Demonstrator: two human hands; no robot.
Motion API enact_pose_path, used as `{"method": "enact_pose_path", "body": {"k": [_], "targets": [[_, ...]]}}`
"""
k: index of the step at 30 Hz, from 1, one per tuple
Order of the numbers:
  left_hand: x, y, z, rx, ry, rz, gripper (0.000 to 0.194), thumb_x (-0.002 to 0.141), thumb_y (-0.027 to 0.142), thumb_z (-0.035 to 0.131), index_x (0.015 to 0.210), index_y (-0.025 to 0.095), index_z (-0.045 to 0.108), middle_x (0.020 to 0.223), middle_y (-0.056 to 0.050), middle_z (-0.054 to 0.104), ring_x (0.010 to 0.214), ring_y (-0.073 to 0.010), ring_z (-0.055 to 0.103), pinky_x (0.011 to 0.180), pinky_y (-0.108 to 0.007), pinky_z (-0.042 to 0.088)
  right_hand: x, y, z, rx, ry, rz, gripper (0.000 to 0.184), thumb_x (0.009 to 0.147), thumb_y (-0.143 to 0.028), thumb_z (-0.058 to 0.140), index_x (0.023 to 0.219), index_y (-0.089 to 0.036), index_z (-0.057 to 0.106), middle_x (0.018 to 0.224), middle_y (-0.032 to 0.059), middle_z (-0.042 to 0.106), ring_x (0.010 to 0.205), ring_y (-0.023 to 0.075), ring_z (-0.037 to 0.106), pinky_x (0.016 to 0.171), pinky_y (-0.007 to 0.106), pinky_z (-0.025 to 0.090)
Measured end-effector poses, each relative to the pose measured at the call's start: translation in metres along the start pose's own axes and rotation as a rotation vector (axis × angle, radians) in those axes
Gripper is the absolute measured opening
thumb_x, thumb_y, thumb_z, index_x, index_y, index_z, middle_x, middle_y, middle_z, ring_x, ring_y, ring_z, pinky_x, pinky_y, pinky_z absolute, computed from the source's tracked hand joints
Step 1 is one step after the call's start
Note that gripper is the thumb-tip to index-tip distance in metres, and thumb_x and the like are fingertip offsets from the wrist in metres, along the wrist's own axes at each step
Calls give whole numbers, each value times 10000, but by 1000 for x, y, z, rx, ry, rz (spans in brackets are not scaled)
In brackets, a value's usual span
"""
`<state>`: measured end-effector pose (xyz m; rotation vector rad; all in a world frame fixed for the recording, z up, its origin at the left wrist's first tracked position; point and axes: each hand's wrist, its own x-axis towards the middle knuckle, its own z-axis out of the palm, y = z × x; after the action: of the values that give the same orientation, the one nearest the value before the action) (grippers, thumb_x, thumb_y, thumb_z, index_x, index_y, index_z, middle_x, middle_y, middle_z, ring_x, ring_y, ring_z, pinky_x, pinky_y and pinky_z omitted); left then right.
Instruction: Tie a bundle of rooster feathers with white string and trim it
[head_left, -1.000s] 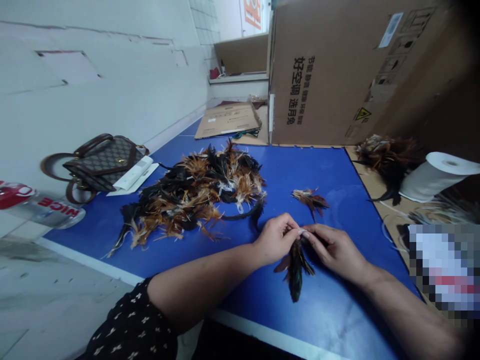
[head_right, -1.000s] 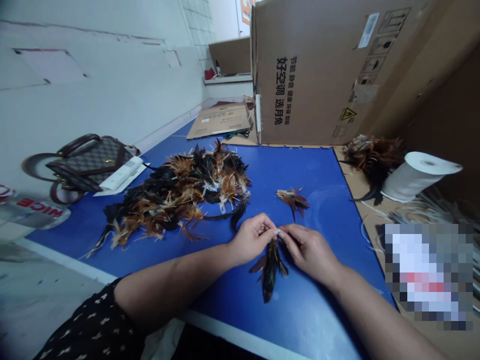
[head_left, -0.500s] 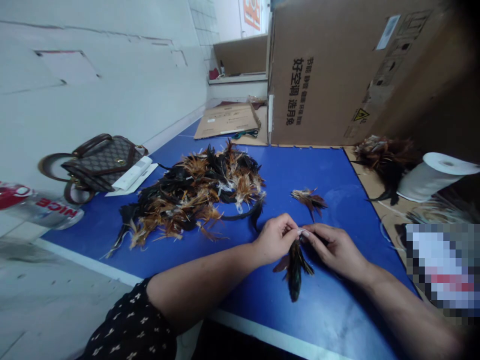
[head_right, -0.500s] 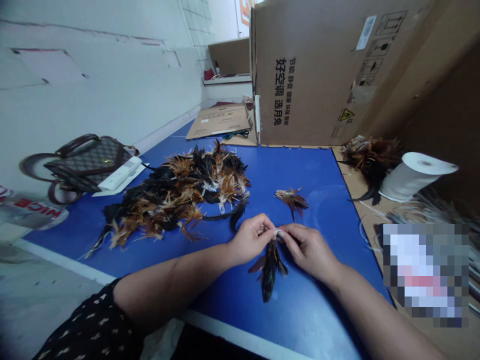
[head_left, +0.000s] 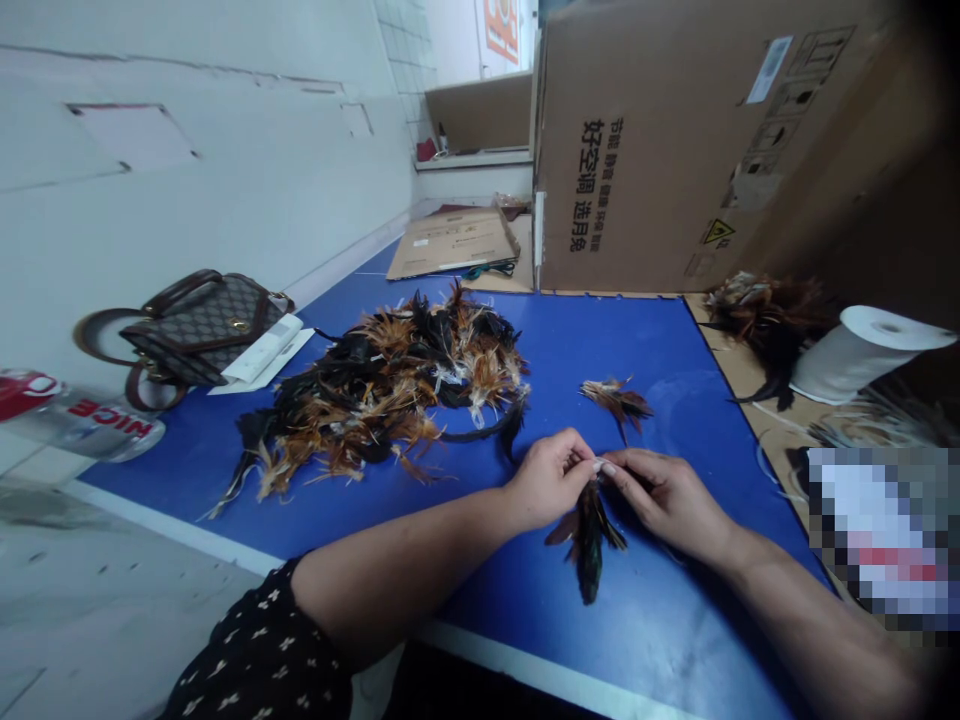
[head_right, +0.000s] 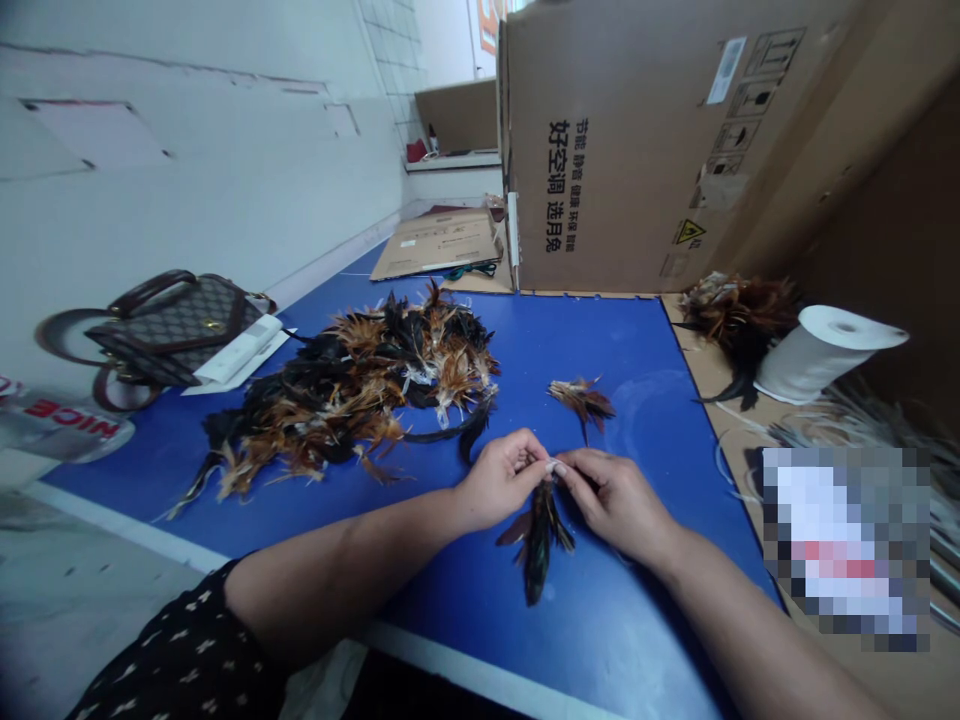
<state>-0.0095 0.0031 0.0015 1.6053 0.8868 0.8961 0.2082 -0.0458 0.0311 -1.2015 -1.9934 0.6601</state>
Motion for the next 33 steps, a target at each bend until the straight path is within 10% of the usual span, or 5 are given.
{"method": "enact_pose_path", "body": {"k": [33], "targets": [[1,0,-1,-3,-6,25,110,973,296,724,951,198,678,847,-8,701,804,-152,656,767,-276,520,1,1,0,-2,-77,56,415,1181,-520,529,1059,-259,827,974,65,855,842,222,793,803,324,608]]}}
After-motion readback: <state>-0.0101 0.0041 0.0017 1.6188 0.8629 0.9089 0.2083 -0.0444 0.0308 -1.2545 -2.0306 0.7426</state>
